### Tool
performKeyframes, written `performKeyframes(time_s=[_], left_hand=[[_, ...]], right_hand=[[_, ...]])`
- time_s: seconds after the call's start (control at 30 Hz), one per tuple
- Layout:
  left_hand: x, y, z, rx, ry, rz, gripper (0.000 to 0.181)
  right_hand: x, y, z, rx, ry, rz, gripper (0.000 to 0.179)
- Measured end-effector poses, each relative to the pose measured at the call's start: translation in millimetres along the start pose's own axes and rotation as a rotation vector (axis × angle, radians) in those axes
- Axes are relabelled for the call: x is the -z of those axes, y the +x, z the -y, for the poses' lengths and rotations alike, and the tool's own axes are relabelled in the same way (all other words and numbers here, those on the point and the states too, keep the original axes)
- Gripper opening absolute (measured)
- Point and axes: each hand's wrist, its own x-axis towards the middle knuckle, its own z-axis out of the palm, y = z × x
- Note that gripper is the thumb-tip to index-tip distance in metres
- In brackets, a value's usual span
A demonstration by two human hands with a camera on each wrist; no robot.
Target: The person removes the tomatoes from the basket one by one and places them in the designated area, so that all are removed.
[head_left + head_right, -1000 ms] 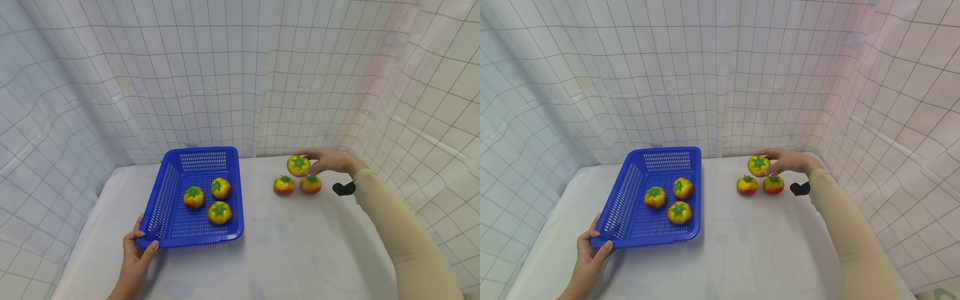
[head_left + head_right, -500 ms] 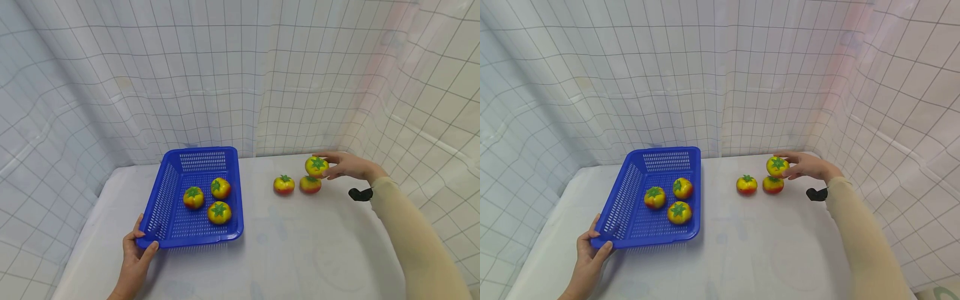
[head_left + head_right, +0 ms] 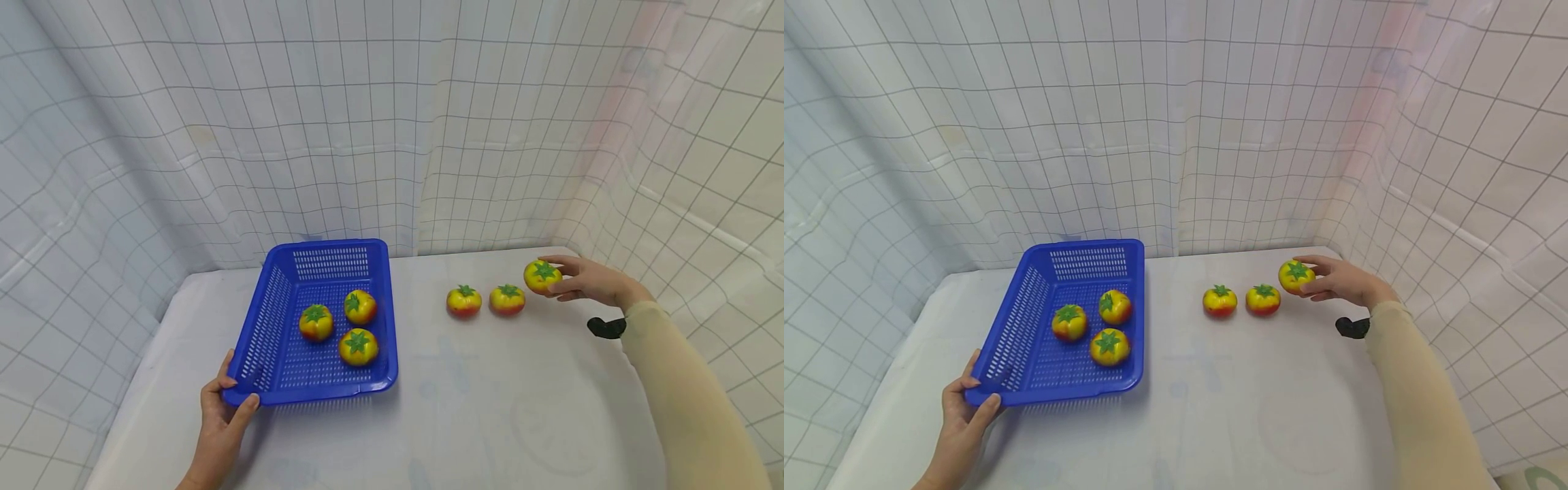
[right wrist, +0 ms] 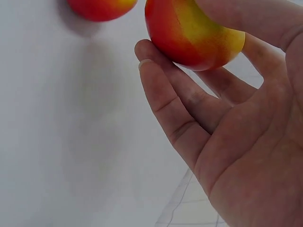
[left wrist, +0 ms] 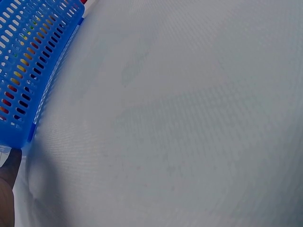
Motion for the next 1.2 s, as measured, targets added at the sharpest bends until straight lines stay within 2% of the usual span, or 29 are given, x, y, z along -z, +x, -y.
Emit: performKeyframes(time_s=[0.27,0.57,0.7,1.2], left_hand=[[0.1,1.5,0.5,0.030,0.019,-0.010,0.041],[0.4,1.4,1.3,0.027,0.008,-0.009,0.041],[0.1,1.2,0.3,0.036,0.014,-0.013,0.041],[0.1,0.2,0.6,0.003,0.003,-0.002,0.039]], right_hand=[[3,-0.5,-22,-0.047,0.067,-0.037,0.079],[-3,4.5,-42,-0.092,0.100,-0.051,0.080],[-5,5.2,-47,-0.113,0.098,-0.043,0.081],[-6,3.4,-58,-0.162,0.078,-0.052,0.084]])
